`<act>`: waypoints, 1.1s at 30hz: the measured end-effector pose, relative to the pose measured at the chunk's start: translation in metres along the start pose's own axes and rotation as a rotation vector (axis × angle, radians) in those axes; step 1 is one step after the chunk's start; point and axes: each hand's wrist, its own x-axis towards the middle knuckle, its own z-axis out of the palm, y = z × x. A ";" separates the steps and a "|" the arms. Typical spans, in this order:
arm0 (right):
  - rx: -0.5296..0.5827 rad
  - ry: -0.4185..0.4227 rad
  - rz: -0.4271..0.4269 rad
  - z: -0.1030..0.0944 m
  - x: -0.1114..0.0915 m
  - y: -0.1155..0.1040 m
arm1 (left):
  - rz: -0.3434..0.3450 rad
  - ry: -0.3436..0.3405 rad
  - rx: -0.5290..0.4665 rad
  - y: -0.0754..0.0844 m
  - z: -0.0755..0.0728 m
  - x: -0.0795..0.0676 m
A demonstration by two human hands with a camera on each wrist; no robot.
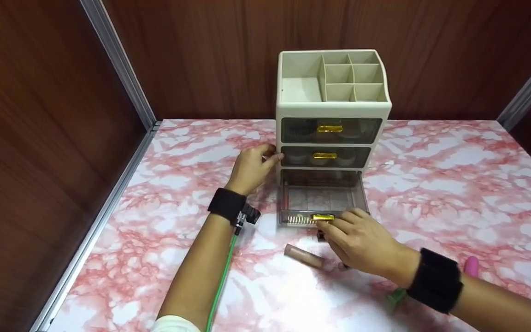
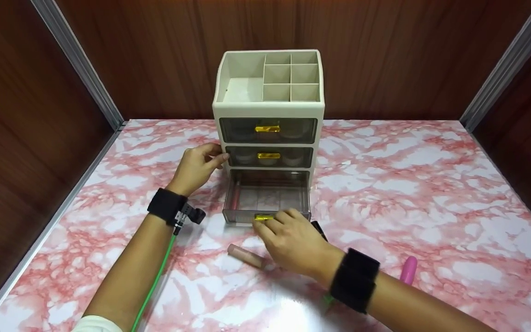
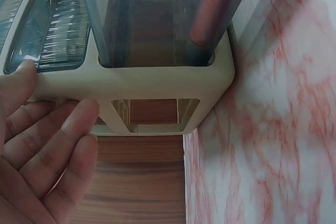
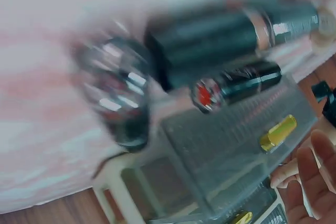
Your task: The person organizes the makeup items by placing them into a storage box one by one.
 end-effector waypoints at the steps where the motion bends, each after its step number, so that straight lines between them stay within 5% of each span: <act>1: 0.005 0.006 0.001 -0.002 -0.004 -0.001 | 0.001 -0.003 0.000 0.000 0.000 0.000; 16: -0.025 0.112 0.028 -0.035 -0.045 -0.014 | 0.035 0.010 -0.008 -0.004 -0.002 -0.001; 33: -0.079 -0.010 0.206 -0.063 -0.099 -0.014 | 0.006 -0.001 -0.054 -0.002 0.000 0.001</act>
